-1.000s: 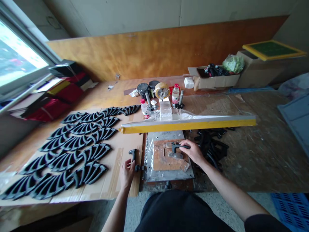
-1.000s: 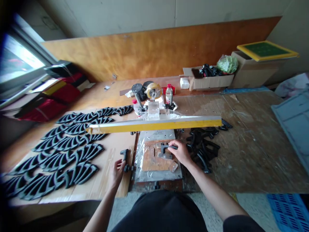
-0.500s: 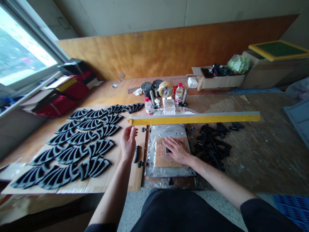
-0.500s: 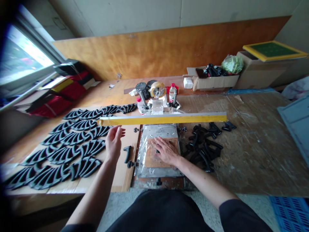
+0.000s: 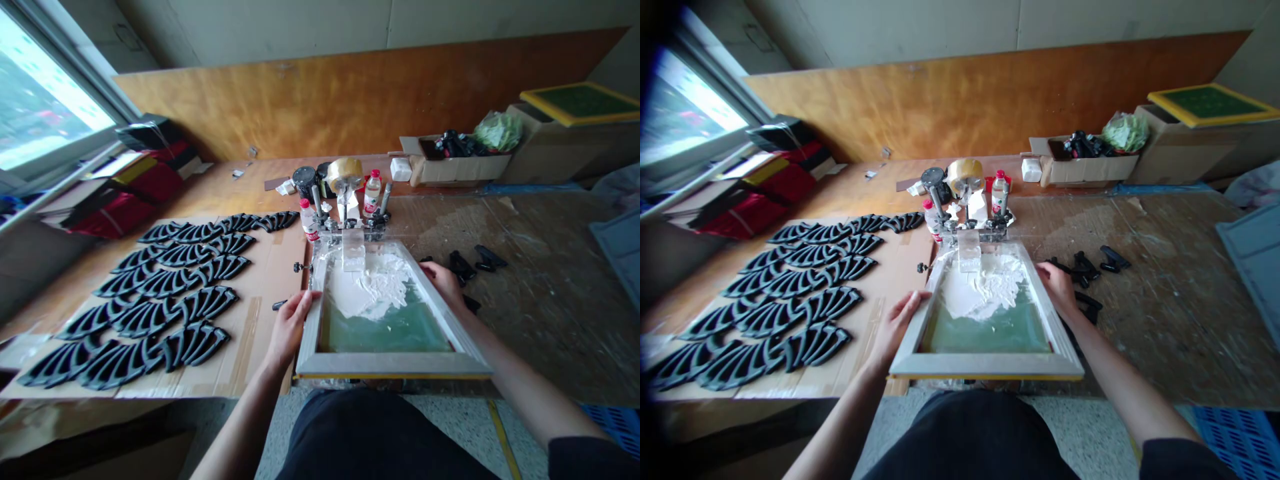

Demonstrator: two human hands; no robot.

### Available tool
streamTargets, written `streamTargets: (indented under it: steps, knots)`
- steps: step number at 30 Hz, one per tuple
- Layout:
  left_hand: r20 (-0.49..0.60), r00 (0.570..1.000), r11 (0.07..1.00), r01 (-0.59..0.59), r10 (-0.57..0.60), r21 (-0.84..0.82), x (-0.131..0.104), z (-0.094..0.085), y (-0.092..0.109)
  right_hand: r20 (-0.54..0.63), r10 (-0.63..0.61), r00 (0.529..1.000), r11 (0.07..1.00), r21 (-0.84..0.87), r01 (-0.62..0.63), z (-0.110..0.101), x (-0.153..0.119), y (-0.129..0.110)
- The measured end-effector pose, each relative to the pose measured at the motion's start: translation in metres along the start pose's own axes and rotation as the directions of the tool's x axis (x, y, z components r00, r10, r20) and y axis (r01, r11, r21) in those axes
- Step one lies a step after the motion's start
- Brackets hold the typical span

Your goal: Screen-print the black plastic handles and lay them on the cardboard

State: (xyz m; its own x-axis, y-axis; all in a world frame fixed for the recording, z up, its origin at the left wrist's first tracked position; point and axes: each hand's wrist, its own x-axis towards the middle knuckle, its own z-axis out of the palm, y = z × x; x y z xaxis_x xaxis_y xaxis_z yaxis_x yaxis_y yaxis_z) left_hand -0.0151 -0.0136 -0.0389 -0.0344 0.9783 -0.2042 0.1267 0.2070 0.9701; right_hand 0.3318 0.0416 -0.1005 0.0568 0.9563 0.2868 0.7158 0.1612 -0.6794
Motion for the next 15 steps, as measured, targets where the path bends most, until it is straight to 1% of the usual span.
streamTargets:
  steps: [1, 2, 3, 4, 5, 6, 7, 9, 11, 12, 13, 15]
  knots:
    - [0.019, 0.999, 0.999, 0.033, -0.033, 0.022, -0.002, 0.0, -0.016, -0.037, 0.005, 0.999, 1.0, -0.001, -0.005, -0.003, 0.011, -0.003]
    - [0.029, 0.998, 0.998, 0.053, -0.055, 0.042, -0.002, 0.001, -0.032, -0.059, -0.025, 0.998, 1.0, -0.003, 0.024, -0.001, 0.021, -0.011]
    - [0.029, 0.997, 0.995, 0.066, -0.068, 0.069, -0.001, 0.003, -0.048, -0.061, -0.088, 0.994, 0.996, -0.014, 0.087, 0.005, 0.029, -0.023]
    - [0.018, 0.997, 0.992, 0.076, -0.078, 0.105, 0.002, 0.006, -0.062, -0.041, -0.173, 0.984, 0.984, -0.037, 0.172, 0.014, 0.036, -0.038]
    - [0.0, 0.996, 0.985, 0.086, -0.087, 0.149, 0.004, 0.008, -0.075, 0.003, -0.265, 0.964, 0.962, -0.07, 0.264, 0.025, 0.041, -0.054]
    - [-0.018, 0.996, 0.976, 0.095, -0.093, 0.194, 0.007, 0.011, -0.086, 0.061, -0.338, 0.939, 0.933, -0.113, 0.343, 0.037, 0.045, -0.07]
    - [-0.034, 0.995, 0.967, 0.101, -0.096, 0.234, 0.011, 0.012, -0.094, 0.127, -0.378, 0.917, 0.904, -0.162, 0.395, 0.048, 0.047, -0.083]
    - [-0.048, 0.994, 0.951, 0.104, -0.095, 0.292, 0.016, 0.014, -0.105, 0.279, -0.379, 0.882, 0.865, -0.231, 0.445, 0.065, 0.05, -0.101]
    - [-0.03, 0.996, 0.94, 0.09, -0.085, 0.329, 0.019, 0.013, -0.111, 0.422, -0.316, 0.85, 0.853, -0.265, 0.449, 0.073, 0.049, -0.107]
    - [-0.014, 0.997, 0.937, 0.081, -0.081, 0.341, 0.02, 0.012, -0.113, 0.47, -0.282, 0.836, 0.852, -0.278, 0.444, 0.075, 0.048, -0.107]
    - [0.001, 0.997, 0.934, 0.075, -0.08, 0.35, 0.021, 0.011, -0.115, 0.496, -0.262, 0.828, 0.85, -0.289, 0.441, 0.075, 0.045, -0.107]
    - [0.015, 0.997, 0.93, 0.068, -0.078, 0.36, 0.021, 0.009, -0.117, 0.493, -0.275, 0.826, 0.837, -0.301, 0.458, 0.076, 0.036, -0.105]
